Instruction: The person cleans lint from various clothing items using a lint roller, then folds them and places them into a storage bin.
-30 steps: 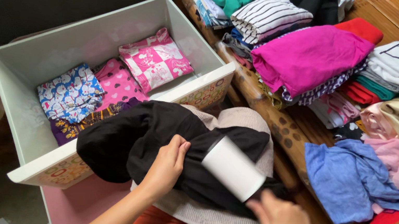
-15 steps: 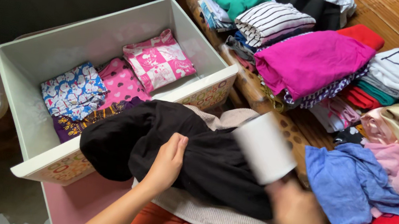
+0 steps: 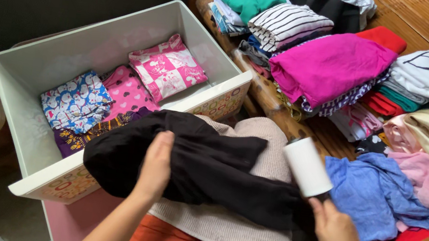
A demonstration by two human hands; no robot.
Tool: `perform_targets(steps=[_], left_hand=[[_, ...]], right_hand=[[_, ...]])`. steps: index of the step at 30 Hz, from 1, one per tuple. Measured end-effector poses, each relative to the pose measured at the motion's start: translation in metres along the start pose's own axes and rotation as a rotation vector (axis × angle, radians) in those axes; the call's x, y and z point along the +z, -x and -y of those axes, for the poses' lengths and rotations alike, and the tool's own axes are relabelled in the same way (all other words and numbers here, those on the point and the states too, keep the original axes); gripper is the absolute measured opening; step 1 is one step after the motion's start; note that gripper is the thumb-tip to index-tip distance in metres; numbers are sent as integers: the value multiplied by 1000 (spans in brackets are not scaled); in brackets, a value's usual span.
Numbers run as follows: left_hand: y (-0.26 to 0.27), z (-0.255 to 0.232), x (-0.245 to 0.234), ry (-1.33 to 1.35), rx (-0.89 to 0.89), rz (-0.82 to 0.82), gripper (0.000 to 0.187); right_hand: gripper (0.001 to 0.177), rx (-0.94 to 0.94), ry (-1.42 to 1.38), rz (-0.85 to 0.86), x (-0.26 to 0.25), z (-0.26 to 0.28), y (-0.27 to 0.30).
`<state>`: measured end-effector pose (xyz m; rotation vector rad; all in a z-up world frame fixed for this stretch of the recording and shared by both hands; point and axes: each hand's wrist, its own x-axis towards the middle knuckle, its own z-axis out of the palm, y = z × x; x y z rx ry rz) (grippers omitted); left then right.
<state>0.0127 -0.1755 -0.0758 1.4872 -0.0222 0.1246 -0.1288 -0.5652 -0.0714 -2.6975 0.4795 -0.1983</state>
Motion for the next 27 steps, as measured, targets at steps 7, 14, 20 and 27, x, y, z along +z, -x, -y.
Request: perform_targets(steps=[7,14,20,27], left_hand=[[2,-10,-32,-128,13,-132,38],[-4,9,-55,207,-281,-156,40],[7,21,-76,112,-324,-154,42],[7,-25,-90,609,-363,-343,39]], right_hand=[[44,-97,-42,143,6,43,51],[42,-20,270,288,13,60,58],[47,-16,200,127,-9,41,24],[44,-51,-170,54,-27,64,-10]])
